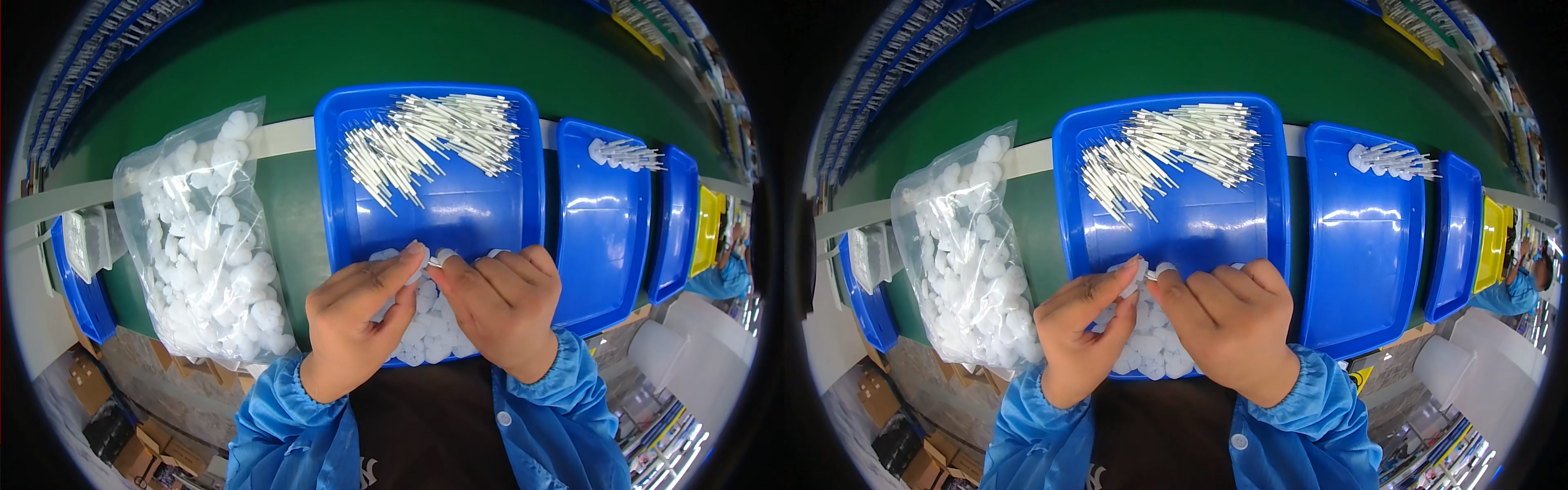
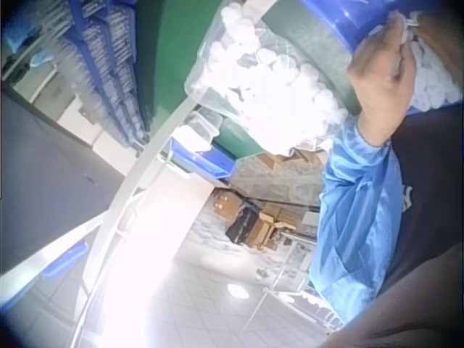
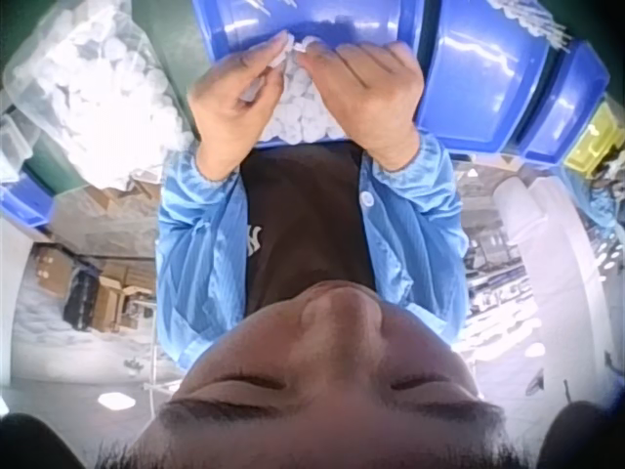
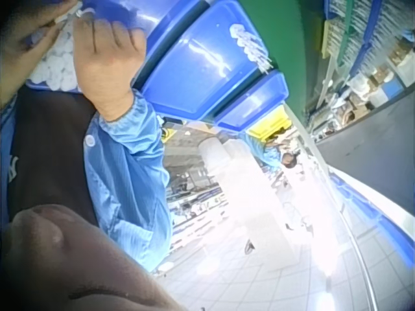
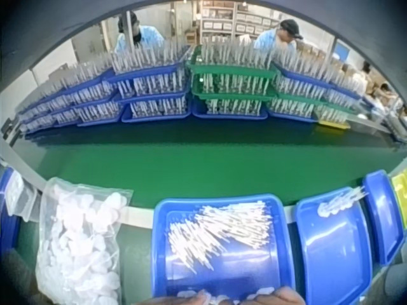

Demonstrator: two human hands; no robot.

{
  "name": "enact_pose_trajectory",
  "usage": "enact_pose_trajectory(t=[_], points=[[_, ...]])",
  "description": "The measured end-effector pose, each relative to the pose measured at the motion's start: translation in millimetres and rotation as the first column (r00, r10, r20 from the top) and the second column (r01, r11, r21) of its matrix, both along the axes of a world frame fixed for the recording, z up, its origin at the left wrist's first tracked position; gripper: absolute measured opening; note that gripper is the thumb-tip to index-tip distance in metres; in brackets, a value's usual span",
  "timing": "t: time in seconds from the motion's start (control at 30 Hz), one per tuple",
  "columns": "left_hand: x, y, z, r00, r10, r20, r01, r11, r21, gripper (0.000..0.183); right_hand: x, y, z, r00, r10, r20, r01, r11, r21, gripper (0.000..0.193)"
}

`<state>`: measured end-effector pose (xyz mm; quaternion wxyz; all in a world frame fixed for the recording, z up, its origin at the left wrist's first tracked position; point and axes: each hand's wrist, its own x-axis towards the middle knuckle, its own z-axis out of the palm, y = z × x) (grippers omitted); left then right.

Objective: The person inserts white plastic sticks into white cotton bobbins one by one. They pick up a bobbin and a stick, insert the stick into the bobbin, and place the finished swab into a blue tray. The process is repeated continuously throughout the clip.

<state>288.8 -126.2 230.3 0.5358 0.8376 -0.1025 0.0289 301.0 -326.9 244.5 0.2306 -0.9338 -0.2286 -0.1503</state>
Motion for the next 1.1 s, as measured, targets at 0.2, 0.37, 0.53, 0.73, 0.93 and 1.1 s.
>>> enact_pose_trajectory(t=[0.2,0.37,0.53,0.73,0.93,1.1], points=[[-6.1,-1.3,6.4,0.997,0.03,-0.075,-0.03,1.0,0.002,0.049,2.1,0.5,2.9,0.982,0.015,-0.188,0.02,0.984,0.179,0.021],[-7.6,-2.3,6.9,0.988,0.004,-0.157,-0.02,0.995,-0.102,0.048,2.0,-3.3,2.2,0.982,0.031,-0.187,0.007,0.979,0.202,0.018],[2.1,2.1,7.0,0.967,-0.133,-0.215,0.09,0.976,-0.196,0.051,-1.9,-17.2,-5.2,0.95,0.093,-0.3,0.031,0.922,0.386,0.029],[2.4,-1.4,7.7,0.993,-0.116,0.018,0.117,0.99,-0.077,0.05,-6.5,-25.5,-7.0,0.808,0.283,-0.516,0.187,0.708,0.681,0.041],[1.7,-3.4,11.8,0.988,-0.154,0.01,0.154,0.981,-0.12,0.047,-8.1,-24.6,-4.2,0.709,0.335,-0.621,0.307,0.646,0.699,0.029],[1.7,-0.7,13.3,0.978,-0.199,0.066,0.201,0.979,-0.037,0.047,-1.3,-24.6,3.6,0.617,0.403,-0.675,0.391,0.588,0.708,0.018]])
